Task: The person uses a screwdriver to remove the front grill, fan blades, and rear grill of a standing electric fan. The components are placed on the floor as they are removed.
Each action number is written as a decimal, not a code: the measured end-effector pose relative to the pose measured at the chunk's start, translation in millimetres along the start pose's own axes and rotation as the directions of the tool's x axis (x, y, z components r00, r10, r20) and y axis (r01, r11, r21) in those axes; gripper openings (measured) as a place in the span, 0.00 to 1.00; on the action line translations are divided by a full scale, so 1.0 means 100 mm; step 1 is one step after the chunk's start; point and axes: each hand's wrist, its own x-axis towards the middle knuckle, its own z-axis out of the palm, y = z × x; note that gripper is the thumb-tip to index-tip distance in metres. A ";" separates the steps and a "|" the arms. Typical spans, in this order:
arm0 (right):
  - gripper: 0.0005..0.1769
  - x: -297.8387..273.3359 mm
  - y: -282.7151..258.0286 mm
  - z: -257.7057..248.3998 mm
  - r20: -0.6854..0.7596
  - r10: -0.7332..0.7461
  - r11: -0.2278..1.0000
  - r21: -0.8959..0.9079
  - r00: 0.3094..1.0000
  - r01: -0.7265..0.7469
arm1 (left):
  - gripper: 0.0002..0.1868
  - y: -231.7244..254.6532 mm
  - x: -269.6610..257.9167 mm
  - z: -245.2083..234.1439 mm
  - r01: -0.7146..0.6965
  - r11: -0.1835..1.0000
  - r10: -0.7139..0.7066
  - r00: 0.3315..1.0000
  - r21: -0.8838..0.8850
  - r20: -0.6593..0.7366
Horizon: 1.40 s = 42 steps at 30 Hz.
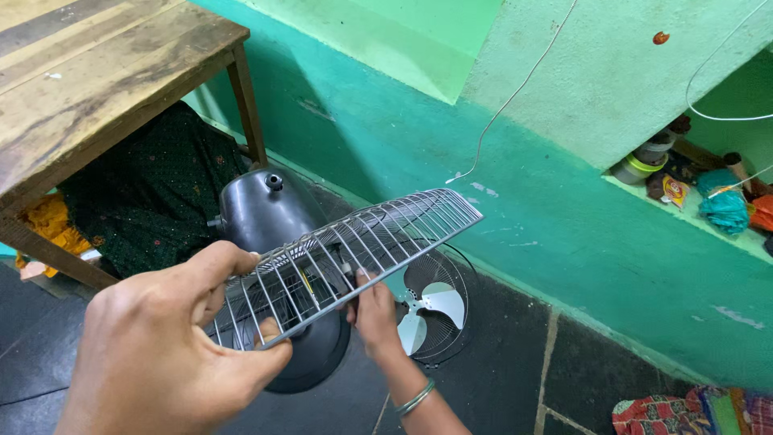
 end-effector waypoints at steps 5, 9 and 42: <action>0.19 0.02 -0.08 -0.07 -0.037 -0.081 0.964 -0.257 0.996 0.069 | 0.35 -0.07 0.01 0.01 -0.058 0.997 0.057 0.998 -0.057 -0.028; 0.16 -0.15 -0.22 0.01 -0.026 -0.478 0.675 -0.651 0.878 0.348 | 0.35 -0.13 0.02 0.07 -0.167 0.982 0.159 0.983 -0.092 -0.089; 0.16 0.05 -0.01 -0.04 -0.069 -0.039 0.999 0.026 0.997 0.041 | 0.27 -0.02 -0.04 0.02 -0.116 0.986 0.107 0.991 -0.122 -0.075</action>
